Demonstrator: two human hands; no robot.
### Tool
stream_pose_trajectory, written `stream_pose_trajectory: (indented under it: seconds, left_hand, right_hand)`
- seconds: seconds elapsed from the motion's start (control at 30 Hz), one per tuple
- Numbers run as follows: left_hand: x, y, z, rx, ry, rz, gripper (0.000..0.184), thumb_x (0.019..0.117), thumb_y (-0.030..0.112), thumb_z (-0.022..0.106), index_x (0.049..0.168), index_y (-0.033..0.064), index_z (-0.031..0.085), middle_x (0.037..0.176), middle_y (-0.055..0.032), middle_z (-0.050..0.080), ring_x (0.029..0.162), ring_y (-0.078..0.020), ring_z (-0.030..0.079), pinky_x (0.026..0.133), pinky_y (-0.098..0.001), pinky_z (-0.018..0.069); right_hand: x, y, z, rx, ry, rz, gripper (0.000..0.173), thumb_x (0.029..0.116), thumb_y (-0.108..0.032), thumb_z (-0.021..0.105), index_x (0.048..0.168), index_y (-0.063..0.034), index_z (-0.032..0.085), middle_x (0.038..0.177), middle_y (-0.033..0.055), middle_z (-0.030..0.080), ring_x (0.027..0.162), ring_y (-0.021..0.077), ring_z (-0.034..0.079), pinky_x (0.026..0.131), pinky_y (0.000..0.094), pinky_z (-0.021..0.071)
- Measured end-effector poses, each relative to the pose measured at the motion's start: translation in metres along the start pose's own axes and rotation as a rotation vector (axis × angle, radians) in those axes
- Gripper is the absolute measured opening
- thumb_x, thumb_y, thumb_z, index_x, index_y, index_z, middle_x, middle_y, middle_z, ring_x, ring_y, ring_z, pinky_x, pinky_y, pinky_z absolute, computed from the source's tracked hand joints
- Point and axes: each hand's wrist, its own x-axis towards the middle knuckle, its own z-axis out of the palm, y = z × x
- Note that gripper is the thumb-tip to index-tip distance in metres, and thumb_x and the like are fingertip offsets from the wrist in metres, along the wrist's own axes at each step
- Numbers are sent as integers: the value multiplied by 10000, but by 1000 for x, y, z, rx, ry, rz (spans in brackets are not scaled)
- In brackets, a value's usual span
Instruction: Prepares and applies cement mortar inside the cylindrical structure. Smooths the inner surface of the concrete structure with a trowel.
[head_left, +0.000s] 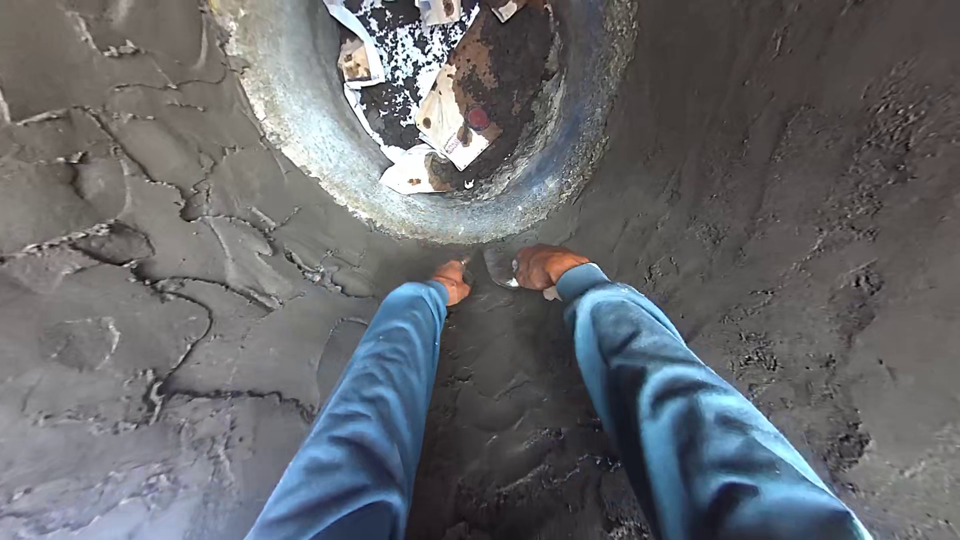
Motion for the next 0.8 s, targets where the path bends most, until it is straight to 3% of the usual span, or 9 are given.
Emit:
stream_pose_trajectory:
  seconds: [0.07,0.17,0.23,0.37,0.47,0.53,0.6,0.63,0.8]
  left_hand:
    - [-4,9,5,32,-11,-54,867,940,87,683,1639,130,172,1412,-285,558,1273,-456,572,1056,-628,440]
    - [-8,14,8,62,-8,-115,1087,914,69,704,1642,173,-95,1344,-318,584,1213,-473,605,1013,-618,474]
    - [-9,17,8,77,-11,-145,1126,913,66,701,1621,148,-170,1319,-318,595,1189,-460,622,1001,-599,488]
    - [-6,21,16,136,8,-166,1178,859,39,736,1613,104,-167,1255,-324,622,1138,-469,648,947,-607,520]
    - [-1,25,20,237,-7,-142,1128,849,94,779,1638,87,-27,1248,-292,637,1142,-456,645,939,-610,525]
    - [-2,23,18,303,-3,-74,799,860,141,771,1547,49,374,1251,-266,649,1155,-445,637,934,-620,520]
    - [-4,19,12,322,-4,-31,506,870,143,761,1342,51,604,1229,-240,666,1157,-424,640,943,-614,517]
    - [-4,16,9,305,7,-21,442,871,130,756,1291,48,646,1231,-236,669,1163,-422,637,954,-615,512]
    - [-5,-1,-27,83,36,24,432,896,51,672,1326,92,658,1305,-216,650,1253,-405,593,1042,-620,458]
  right_hand:
    - [1,-13,0,0,-17,-10,331,1075,-216,510,1169,68,652,1230,275,652,1184,411,637,950,615,495]
    - [15,-25,9,-12,-39,-29,336,1071,-220,512,1176,63,659,1274,261,647,1228,395,623,971,613,489]
    - [19,-29,12,1,-54,-33,335,1076,-222,506,1190,56,655,1287,255,643,1240,387,619,976,608,487]
    - [22,-36,23,19,-68,-25,332,1073,-233,519,1225,27,659,1301,233,646,1230,373,626,981,588,492]
    - [29,-49,37,36,17,3,315,1024,-204,598,1225,27,671,1326,245,637,1252,407,615,990,614,499]
    - [30,-58,42,82,63,44,278,995,-146,602,1207,13,687,1327,231,641,1265,403,608,991,608,510]
    - [27,-63,42,118,69,80,273,1008,-139,582,1199,26,684,1333,237,635,1280,400,599,1001,602,503]
    - [25,-62,43,135,75,105,278,1021,-139,566,1198,43,680,1331,248,633,1278,405,599,1002,603,501]
    - [20,-29,35,74,119,188,306,1031,-181,549,1187,35,699,1315,239,655,1257,413,616,1001,620,497]
